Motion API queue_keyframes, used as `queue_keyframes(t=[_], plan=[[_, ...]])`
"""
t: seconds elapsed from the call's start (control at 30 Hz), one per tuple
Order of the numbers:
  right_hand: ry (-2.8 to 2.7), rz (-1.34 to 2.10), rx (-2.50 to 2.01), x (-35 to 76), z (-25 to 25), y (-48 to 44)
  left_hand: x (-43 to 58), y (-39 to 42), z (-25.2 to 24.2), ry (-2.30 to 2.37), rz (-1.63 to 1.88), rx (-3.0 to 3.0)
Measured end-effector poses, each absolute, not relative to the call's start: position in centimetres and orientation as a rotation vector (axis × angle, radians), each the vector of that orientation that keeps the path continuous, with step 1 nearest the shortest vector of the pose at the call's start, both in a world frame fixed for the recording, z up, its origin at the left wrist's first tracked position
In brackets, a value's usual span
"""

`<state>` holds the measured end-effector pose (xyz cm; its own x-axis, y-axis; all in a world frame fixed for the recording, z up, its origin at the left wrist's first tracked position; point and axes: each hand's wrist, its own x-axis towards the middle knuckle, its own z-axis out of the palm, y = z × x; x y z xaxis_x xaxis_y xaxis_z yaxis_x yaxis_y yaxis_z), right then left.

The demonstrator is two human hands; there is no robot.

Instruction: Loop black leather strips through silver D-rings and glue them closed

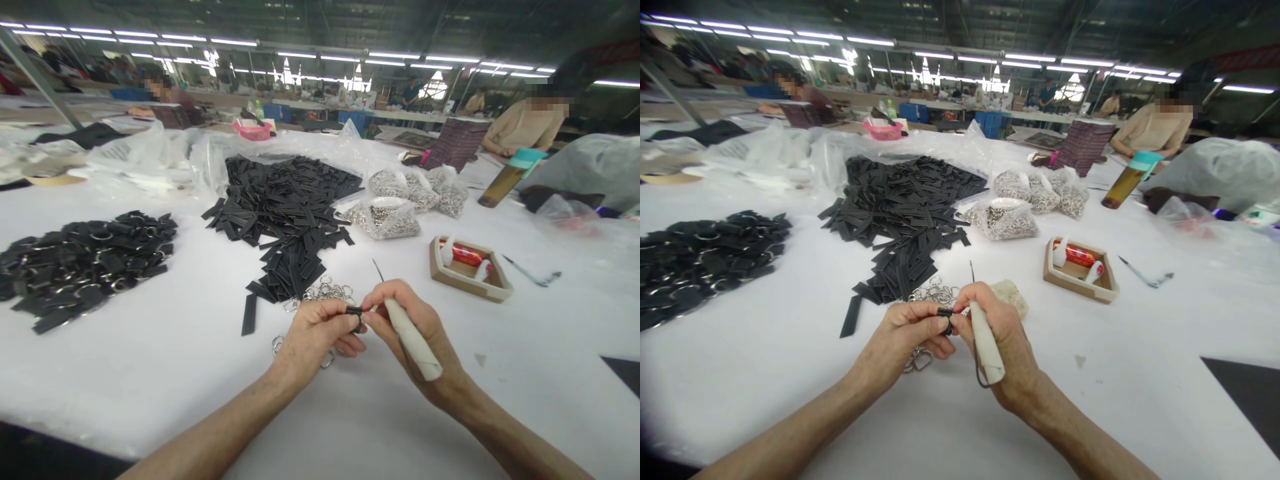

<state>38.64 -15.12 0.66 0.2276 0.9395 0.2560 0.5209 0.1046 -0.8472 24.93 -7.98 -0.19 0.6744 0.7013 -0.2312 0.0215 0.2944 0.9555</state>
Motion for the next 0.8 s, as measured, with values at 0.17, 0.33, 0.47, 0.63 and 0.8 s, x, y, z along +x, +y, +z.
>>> queue_keyframes(t=[0.17, 0.33, 0.47, 0.63, 0.8], plan=[[-1.424, 0.55, -1.526, 38.74, 0.38, -15.06, 24.93, -7.97, -0.43, 0.722, 0.5, 1.219], [-1.383, 0.609, -1.515, 38.55, 0.59, -15.0, 24.92, -8.02, -0.57, 0.71, 0.481, 1.233], [-1.386, 0.59, -1.534, 38.54, 0.7, -15.1, 25.13, -8.22, -0.41, 0.723, 0.477, 1.245], [-1.447, 0.503, -1.545, 38.76, 0.6, -14.79, 25.4, -8.17, -0.22, 0.76, 0.469, 1.255], [-1.444, 0.448, -1.56, 38.06, 0.82, -14.9, 24.48, -8.04, -0.77, 0.83, 0.468, 1.328]])
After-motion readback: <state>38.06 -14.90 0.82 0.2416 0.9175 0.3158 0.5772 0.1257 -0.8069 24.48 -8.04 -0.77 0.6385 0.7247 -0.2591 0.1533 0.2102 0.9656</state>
